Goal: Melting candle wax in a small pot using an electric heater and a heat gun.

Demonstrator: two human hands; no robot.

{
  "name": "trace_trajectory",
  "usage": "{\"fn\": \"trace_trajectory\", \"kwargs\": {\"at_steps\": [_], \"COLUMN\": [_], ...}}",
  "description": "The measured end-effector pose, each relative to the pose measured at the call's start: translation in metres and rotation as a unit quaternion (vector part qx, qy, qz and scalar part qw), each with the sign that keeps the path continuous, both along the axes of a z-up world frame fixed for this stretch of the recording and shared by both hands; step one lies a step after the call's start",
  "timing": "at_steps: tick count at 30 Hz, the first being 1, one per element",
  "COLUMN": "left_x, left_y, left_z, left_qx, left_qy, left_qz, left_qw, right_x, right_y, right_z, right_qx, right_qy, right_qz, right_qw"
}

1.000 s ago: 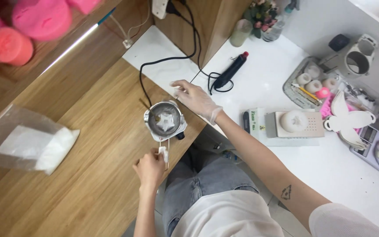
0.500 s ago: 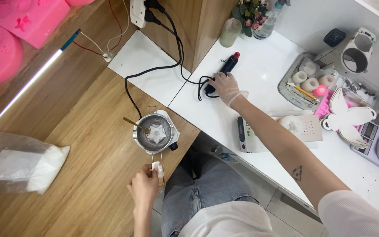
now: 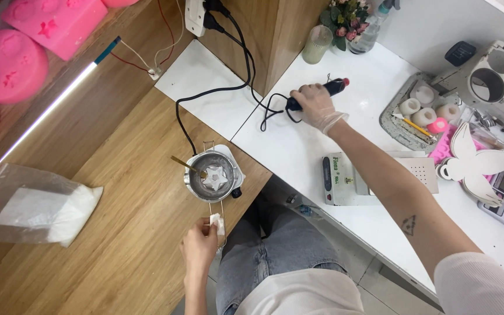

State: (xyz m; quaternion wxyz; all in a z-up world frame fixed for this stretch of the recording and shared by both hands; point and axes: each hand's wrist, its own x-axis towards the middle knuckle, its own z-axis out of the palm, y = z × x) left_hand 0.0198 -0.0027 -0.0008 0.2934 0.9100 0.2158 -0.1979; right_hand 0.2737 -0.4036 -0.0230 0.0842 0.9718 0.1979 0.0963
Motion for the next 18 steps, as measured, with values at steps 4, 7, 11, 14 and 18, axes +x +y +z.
{"fn": "trace_trajectory", "kwargs": {"at_steps": [4, 7, 11, 14, 18], "left_x": [0.000, -0.003, -0.004, -0.006, -0.007], "left_y": [-0.004, -0.006, -0.008, -0.005, -0.005], "left_z": [-0.002, -0.001, 0.000, -0.012, -0.016], "left_qx": [-0.002, -0.019, -0.046, -0.056, -0.069], "left_qy": [-0.020, -0.033, -0.044, -0.052, -0.065], "left_qz": [-0.006, 0.003, 0.025, 0.033, 0.049], "left_qw": [1.000, 0.999, 0.998, 0.997, 0.994], "right_x": [-0.012, -0.010, 0.002, 0.025, -0.006], "right_y": [0.006, -0.003, -0.006, -0.042, -0.025], "right_z": [0.082, 0.104, 0.125, 0.088, 0.103], "right_qx": [0.072, 0.249, 0.595, 0.829, 0.866], "right_qy": [0.061, 0.008, 0.025, 0.163, 0.237], "right_qz": [-0.071, -0.096, -0.283, -0.263, -0.238], "right_qw": [0.993, 0.964, 0.752, 0.466, 0.370]}}
